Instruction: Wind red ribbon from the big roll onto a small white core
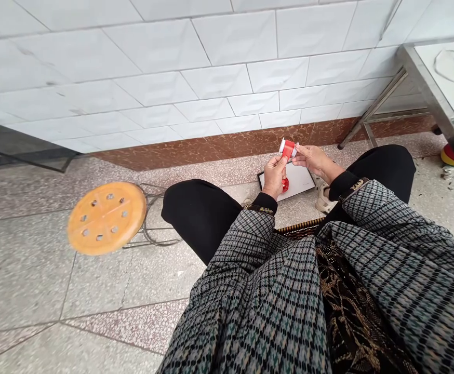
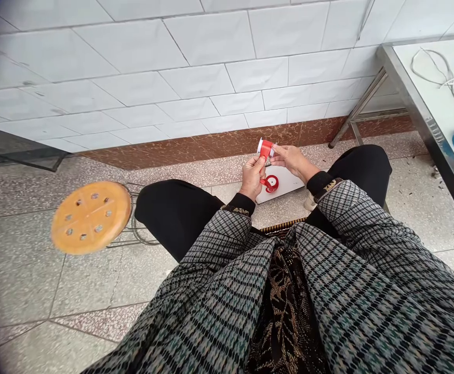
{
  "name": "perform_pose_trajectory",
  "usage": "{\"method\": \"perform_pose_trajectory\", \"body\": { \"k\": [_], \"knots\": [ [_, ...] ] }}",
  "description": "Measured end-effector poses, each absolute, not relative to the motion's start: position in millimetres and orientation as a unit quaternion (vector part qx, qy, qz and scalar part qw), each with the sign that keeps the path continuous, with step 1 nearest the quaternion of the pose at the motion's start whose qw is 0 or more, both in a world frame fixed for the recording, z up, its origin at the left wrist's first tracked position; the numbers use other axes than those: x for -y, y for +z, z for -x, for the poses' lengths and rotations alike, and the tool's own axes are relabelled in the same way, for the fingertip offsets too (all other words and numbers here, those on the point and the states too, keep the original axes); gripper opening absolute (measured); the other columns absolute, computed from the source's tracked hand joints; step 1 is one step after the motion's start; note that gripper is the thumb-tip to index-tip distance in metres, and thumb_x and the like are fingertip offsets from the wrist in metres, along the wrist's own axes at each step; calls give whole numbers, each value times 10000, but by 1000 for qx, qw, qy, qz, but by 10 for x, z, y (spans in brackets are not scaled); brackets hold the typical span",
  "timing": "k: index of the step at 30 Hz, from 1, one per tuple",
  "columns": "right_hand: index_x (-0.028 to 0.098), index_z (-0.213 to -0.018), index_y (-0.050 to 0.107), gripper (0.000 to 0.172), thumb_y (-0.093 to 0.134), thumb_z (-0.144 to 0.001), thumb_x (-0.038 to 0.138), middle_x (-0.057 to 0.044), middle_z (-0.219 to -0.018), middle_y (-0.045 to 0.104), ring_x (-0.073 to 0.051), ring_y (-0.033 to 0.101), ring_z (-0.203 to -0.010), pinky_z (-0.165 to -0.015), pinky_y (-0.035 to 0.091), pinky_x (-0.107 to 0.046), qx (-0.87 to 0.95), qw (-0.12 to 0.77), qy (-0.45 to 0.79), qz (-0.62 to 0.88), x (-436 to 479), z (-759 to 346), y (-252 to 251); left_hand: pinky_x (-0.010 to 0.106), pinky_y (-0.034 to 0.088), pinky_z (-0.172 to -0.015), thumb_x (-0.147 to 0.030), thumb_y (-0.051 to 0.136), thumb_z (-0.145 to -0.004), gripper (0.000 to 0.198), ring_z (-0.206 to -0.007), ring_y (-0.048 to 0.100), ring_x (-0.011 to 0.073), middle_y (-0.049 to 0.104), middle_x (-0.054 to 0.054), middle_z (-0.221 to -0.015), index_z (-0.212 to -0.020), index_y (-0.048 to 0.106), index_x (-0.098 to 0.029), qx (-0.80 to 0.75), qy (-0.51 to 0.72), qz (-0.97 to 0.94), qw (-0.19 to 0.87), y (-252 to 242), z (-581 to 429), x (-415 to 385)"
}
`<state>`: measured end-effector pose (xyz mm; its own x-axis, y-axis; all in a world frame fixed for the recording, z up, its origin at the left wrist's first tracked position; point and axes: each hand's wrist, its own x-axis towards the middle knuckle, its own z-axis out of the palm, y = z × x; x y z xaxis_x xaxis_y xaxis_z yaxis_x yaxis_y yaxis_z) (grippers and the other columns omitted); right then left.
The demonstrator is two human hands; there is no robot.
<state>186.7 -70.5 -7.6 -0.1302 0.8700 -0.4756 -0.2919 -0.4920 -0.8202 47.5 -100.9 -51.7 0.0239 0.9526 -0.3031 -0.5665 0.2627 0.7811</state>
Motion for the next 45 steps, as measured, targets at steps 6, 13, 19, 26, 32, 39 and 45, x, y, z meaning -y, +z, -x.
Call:
{"method": "perform_pose_trajectory", "body": {
  "k": [6,13,19,26,32,39,45],
  "knots": [
    [108,-889,679,286,535,-1085,258,-61,-695,725,-100,681,-570,-581,604,-174,234,423,722,495,709,-1871,-50,175,163,-375,-270,829,-805,271,-363,243,10,369,-120,-472,-765,580,-169,-430,574,-237,656,-565,-491,1018],
    [137,-883,662,377,479,-1090,393,-51,-636,698,-82,596,-453,-487,564,-127,183,327,794,479,717,-1912,-4,169,137,-381,-191,884,-715,531,-379,249,-3,505,-98,-617,-1194,666,-263,-344,516,-223,752,-492,-347,1012],
    [126,-883,659,555,370,-1083,554,-38,-568,623,-60,469,-359,-340,441,-97,162,215,840,472,741,-1933,20,159,143,-376,-145,898,-671,592,-378,252,-2,507,-96,-611,-1205,674,-266,-309,491,-230,781,-514,-272,994],
    [167,-1073,648,367,710,-930,499,-113,-944,736,-165,696,-637,-524,607,-257,403,295,686,529,746,-1937,-142,144,134,-369,-226,854,-772,311,-364,210,-3,390,-126,-544,-973,618,-202,-305,547,-182,758,-583,-337,981],
    [227,-1242,633,587,833,-697,142,-82,-1294,654,-185,720,-893,-847,619,-349,622,370,480,496,746,-1876,-305,152,151,-373,-332,816,-839,320,-369,192,5,302,-130,-511,-810,532,-188,-341,551,-150,747,-516,-408,985],
    [219,-1142,683,380,778,-775,237,-21,-962,714,-195,701,-819,-816,592,-342,605,401,431,536,688,-1898,-332,178,133,-371,-432,778,-865,464,-381,193,15,292,-114,-516,-692,422,-189,-353,544,-142,748,-478,-459,1006],
    [195,-1104,668,343,771,-777,210,22,-815,684,-156,682,-720,-681,575,-263,560,419,457,550,592,-1959,-334,164,126,-372,-318,798,-854,350,-371,218,11,334,-121,-516,-764,487,-185,-366,540,-166,739,-484,-459,1005]
  ]
}}
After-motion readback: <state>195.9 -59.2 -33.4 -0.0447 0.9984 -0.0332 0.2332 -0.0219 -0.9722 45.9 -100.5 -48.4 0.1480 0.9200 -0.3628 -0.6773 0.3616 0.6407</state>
